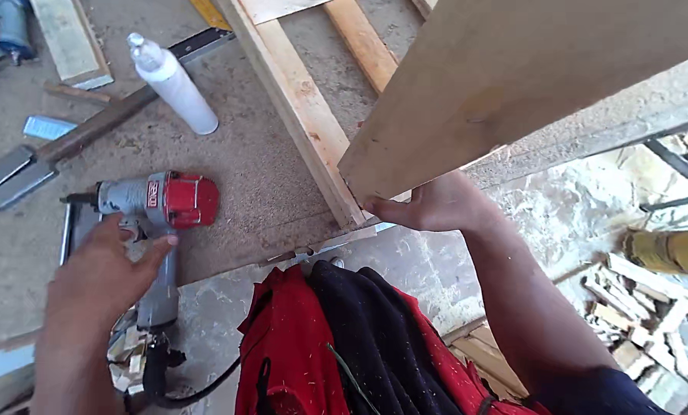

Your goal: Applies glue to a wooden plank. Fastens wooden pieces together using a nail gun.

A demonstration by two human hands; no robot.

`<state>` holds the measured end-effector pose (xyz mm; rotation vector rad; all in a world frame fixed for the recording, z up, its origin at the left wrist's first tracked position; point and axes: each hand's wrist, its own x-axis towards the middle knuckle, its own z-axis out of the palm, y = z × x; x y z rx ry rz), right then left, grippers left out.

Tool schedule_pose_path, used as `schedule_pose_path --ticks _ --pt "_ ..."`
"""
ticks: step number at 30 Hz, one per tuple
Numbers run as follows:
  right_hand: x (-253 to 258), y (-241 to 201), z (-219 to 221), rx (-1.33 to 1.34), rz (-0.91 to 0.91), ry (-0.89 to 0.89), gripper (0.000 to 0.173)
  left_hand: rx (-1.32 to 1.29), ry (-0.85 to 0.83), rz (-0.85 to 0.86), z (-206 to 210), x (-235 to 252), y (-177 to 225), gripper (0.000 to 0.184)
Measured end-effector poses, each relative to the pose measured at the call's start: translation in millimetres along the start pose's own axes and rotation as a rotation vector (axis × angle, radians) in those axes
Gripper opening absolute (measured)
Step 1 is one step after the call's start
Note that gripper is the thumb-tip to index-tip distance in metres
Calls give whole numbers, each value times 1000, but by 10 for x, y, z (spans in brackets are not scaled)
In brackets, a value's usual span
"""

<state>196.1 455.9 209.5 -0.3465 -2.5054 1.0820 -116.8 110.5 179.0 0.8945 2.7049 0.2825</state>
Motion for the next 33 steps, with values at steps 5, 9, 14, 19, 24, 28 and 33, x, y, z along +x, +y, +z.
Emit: schedule_pose_path --ticks 5,9,14,19,24,28,33 --pt "-42 -6 47 57 60 6 56 -195 -54 -126 410 -5 -197 98" --pt "-36 -18 210 -30 161 -10 54 -312 -42 -201 472 124 -217 103" --pt "-84 104 345 -11 191 -38 52 -381 -15 -156 639 41 -241 131" --pt "-147 -204 169 371 106 140 79 -222 -33 -94 593 13 -234 126" --pt "112 -665 152 312 -121 614 87 -134 -218 211 178 6 -577 125" --pt "282 -771 407 331 -23 855 56 114 -284 628 -441 69 -365 107" --pt "360 -785 553 226 36 996 36 348 -60 1238 -874 512 -194 64"
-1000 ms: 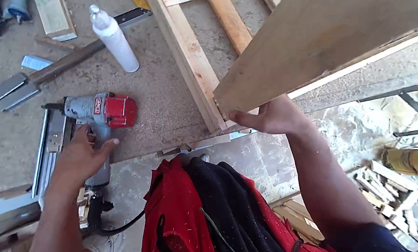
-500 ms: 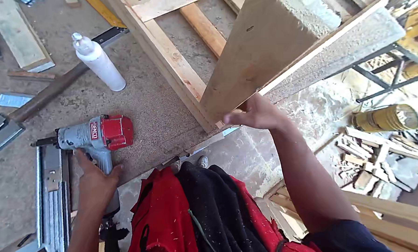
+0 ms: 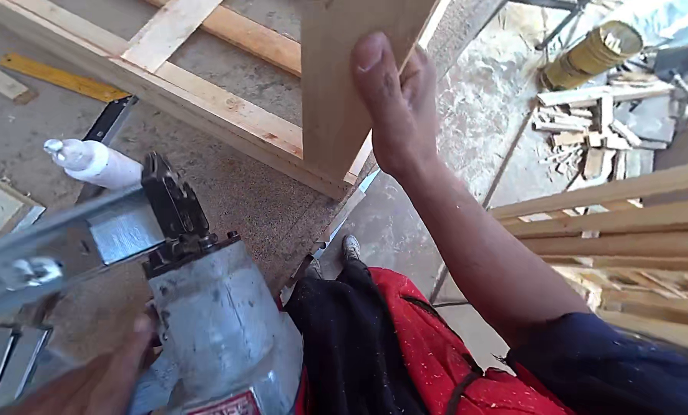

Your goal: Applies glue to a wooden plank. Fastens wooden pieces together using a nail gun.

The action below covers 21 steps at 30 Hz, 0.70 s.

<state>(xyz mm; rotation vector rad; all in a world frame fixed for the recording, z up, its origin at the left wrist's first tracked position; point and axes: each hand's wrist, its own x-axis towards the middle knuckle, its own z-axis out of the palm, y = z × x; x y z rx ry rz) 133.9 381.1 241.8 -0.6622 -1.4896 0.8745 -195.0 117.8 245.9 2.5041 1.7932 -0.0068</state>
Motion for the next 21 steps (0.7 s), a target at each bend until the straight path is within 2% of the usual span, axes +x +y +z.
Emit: schedule_pose_path --ticks 3,7,10,16,21 --pt "-21 -9 50 11 48 53 27 77 -8 85 -158 230 -112 61" --pt "-34 -45 72 5 79 72 21 71 -28 372 -100 418 -415 64" --pt "-93 -23 73 -62 87 110 23 163 14 572 77 558 -580 66" --pt "-131 89 151 -294 54 235 26 242 37 753 337 890 -465 52" --pt "-100 130 159 -302 8 251 29 252 -2 840 488 1170 -395 56"
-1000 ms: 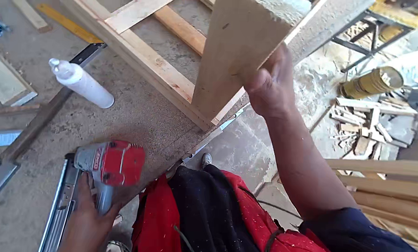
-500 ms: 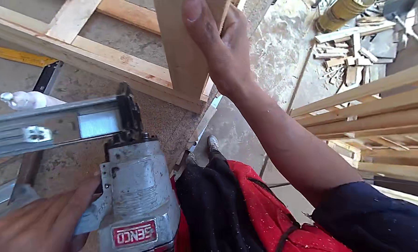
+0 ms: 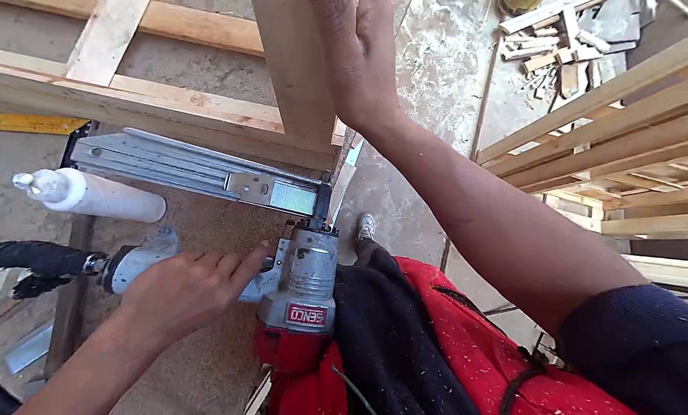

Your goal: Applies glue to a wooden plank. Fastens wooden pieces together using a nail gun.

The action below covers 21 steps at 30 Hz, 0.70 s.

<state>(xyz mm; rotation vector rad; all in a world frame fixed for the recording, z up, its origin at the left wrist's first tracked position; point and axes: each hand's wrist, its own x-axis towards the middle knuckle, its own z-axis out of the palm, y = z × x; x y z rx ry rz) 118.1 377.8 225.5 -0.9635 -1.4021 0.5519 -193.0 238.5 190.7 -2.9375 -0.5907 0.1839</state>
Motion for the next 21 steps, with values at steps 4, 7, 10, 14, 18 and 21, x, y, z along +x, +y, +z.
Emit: schedule_pose_path --ticks 4,7,10,14,18,21 --pt "9 -2 -9 4 15 -10 31 7 -7 28 62 86 -117 59" --pt "10 9 1 22 12 -3 30 -1 -19 28 61 120 -199 62" --pt "18 20 8 29 11 12 31 3 -18 27 51 176 -260 64" --pt "15 -1 8 16 31 11 31 -9 5 36 60 220 -322 62" --pt "6 -10 5 1 27 18 31 -7 8 65 64 248 -371 64" --pt "-4 -14 1 -14 43 24 31 24 -5 85 74 255 -396 63"
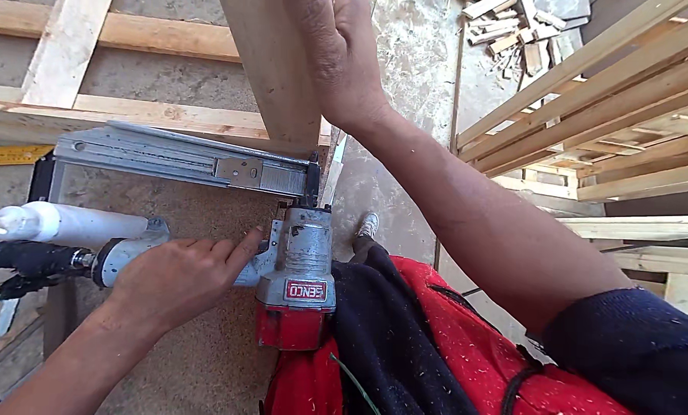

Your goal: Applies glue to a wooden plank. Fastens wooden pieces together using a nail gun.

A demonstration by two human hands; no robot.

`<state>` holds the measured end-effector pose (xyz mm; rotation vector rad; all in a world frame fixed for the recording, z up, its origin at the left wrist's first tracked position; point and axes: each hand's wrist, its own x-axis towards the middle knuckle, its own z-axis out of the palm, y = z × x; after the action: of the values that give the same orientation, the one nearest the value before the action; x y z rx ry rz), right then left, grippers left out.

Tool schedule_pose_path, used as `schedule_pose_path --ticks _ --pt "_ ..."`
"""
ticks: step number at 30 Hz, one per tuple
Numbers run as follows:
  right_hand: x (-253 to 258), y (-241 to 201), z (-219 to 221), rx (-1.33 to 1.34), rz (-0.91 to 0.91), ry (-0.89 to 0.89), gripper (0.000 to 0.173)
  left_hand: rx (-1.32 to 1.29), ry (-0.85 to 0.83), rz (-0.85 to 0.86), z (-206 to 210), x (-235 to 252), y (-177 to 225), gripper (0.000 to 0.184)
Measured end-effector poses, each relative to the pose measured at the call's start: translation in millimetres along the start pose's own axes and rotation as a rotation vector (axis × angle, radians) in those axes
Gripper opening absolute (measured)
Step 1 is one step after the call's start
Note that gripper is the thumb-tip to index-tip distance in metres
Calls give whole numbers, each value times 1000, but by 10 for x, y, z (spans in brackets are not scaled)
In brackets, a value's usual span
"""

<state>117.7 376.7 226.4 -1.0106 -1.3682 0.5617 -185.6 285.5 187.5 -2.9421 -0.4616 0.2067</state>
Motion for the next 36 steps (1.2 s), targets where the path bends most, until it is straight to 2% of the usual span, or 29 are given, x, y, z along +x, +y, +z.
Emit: schedule_pose_path --ticks 10,22,36 --pt "-7 -20 5 44 2 -3 30 -61 36 -37 -6 -34 -45 63" --pt "-7 -43 4 63 48 -3 33 -48 -6 -116 11 -21 -19 80" --pt "-7 -40 -2 42 65 -9 33 -61 -64 -166 16 1 -13 88"
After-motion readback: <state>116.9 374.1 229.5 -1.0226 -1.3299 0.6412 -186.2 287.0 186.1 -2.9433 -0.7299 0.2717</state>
